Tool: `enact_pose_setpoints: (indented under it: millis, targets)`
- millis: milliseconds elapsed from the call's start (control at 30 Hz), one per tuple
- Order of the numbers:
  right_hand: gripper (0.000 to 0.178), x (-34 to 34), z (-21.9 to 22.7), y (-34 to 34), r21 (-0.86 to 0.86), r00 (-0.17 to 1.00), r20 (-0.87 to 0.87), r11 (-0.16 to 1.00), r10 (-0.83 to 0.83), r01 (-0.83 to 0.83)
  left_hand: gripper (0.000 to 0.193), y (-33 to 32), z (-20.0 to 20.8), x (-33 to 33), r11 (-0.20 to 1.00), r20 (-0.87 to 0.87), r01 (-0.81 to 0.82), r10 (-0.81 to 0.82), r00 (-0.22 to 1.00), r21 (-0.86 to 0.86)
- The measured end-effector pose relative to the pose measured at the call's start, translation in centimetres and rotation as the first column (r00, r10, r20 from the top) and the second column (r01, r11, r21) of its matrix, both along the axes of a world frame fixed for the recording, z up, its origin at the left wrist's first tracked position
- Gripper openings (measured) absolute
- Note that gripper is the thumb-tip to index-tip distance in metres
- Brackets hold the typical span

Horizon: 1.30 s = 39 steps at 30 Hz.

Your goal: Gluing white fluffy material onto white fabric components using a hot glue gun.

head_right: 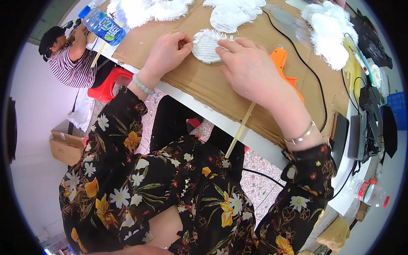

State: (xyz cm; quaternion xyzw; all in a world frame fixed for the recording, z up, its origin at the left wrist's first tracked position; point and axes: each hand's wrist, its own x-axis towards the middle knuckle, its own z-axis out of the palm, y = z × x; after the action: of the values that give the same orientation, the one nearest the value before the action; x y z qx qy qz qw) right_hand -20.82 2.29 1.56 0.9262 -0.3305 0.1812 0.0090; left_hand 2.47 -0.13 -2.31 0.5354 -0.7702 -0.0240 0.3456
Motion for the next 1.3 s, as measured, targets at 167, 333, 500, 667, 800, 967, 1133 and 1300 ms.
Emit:
enact_pose_setpoints:
  millis: [167,333,500,667,800,967,1133,1300]
  targets:
    - [0.031,2.0,-0.9,-1.2,-0.006,0.990,-0.130,0.999,0.048,-0.049,0.007,0.5,0.4,-0.3,0.996,0.054,0.078,-0.076,0.996,-0.042]
    - [0.031,2.3,-0.8,-1.3,0.052,0.985,-0.165,0.998,0.054,-0.046,0.005,0.3,0.9,-0.3,0.942,0.182,0.251,-0.213,0.960,-0.222]
    - [0.031,1.9,-1.3,-1.5,0.045,0.989,-0.138,0.998,0.049,-0.043,0.016,2.0,2.9,1.4,0.947,0.152,0.297,-0.278,0.948,-0.124]
    - [0.031,2.4,-0.9,-1.7,0.064,0.992,-0.119,0.997,0.051,-0.043,0.029,2.7,3.0,2.8,0.982,-0.065,0.190,-0.188,0.980,0.020]
    - [0.030,2.7,-1.0,-1.8,0.044,0.995,-0.089,0.998,0.052,-0.048,0.033,2.7,1.9,1.9,0.967,0.221,0.245,-0.225,0.949,-0.065]
    - [0.031,2.7,-1.2,-1.6,0.028,0.995,-0.088,0.999,0.039,-0.037,0.035,3.1,2.0,1.1,0.953,0.283,0.303,-0.288,0.915,-0.010]
    - [0.030,2.8,-0.4,-1.3,0.048,0.993,-0.108,0.998,0.039,-0.034,0.037,2.5,2.2,2.4,0.963,0.087,0.253,-0.246,0.965,-0.089]
    - [0.030,2.9,-0.4,-1.3,0.075,0.992,-0.121,0.996,0.047,-0.038,0.035,2.6,1.4,1.6,0.963,0.364,0.248,-0.194,0.911,-0.108]
